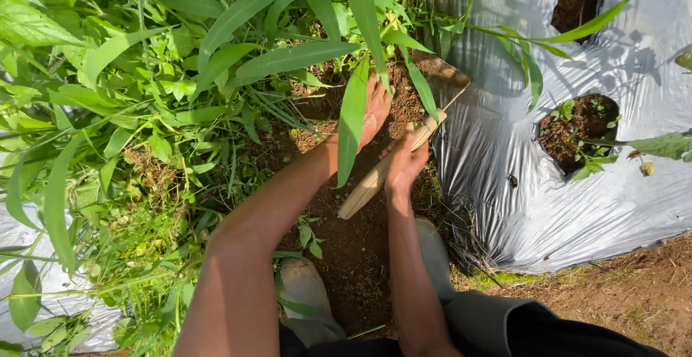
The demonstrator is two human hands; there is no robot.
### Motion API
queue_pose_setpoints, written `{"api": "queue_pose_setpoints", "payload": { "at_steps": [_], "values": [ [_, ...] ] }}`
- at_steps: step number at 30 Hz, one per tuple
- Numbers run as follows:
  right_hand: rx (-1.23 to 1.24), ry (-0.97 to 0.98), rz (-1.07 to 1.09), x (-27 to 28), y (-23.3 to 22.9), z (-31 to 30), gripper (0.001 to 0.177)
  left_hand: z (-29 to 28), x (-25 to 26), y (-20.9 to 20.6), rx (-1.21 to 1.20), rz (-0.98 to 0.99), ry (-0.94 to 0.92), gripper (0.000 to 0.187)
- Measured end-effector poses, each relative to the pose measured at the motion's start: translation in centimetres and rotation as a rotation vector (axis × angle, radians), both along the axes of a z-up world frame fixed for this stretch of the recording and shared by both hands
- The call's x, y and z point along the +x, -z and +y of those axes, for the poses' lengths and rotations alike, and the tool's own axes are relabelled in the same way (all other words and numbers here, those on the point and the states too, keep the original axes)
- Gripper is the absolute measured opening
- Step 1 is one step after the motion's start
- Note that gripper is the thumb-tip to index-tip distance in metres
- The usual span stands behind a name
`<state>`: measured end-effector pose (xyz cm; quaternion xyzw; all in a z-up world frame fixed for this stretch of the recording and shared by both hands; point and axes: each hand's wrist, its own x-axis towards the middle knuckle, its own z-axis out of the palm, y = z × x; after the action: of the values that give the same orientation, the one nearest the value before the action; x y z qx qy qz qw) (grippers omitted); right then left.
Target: The person sits cross-legged on the ground and uses a small hand hoe to loosen soil and remove weeds from around plants. They repeatedly dig into the soil, pull out weeds by hand, and clear the area around the base of the plants.
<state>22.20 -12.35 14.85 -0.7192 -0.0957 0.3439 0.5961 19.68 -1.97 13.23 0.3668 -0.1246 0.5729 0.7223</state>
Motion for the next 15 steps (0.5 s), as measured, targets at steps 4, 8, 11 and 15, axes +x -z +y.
{"api": "queue_pose_setpoints", "payload": {
  "at_steps": [4,8,11,15],
  "values": [
    [0.027,-0.011,-0.041,1.1,-0.5,1.1,0.036,4.6,-1.3,-0.9,-0.257,-0.179,0.286,0.051],
    [-0.117,-0.231,0.091,2.0,-3.7,1.2,0.044,8.4,-4.4,3.0,0.227,-0.168,-0.147,0.028],
    [-0.102,-0.141,-0.041,2.2,-6.2,1.6,0.045,6.5,-10.5,17.9,0.187,0.492,-0.392,0.010],
    [-0.067,-0.102,-0.276,1.1,-3.9,4.2,0.020,3.5,-10.9,2.4,-0.221,2.016,-0.172,0.034]
  ]
}}
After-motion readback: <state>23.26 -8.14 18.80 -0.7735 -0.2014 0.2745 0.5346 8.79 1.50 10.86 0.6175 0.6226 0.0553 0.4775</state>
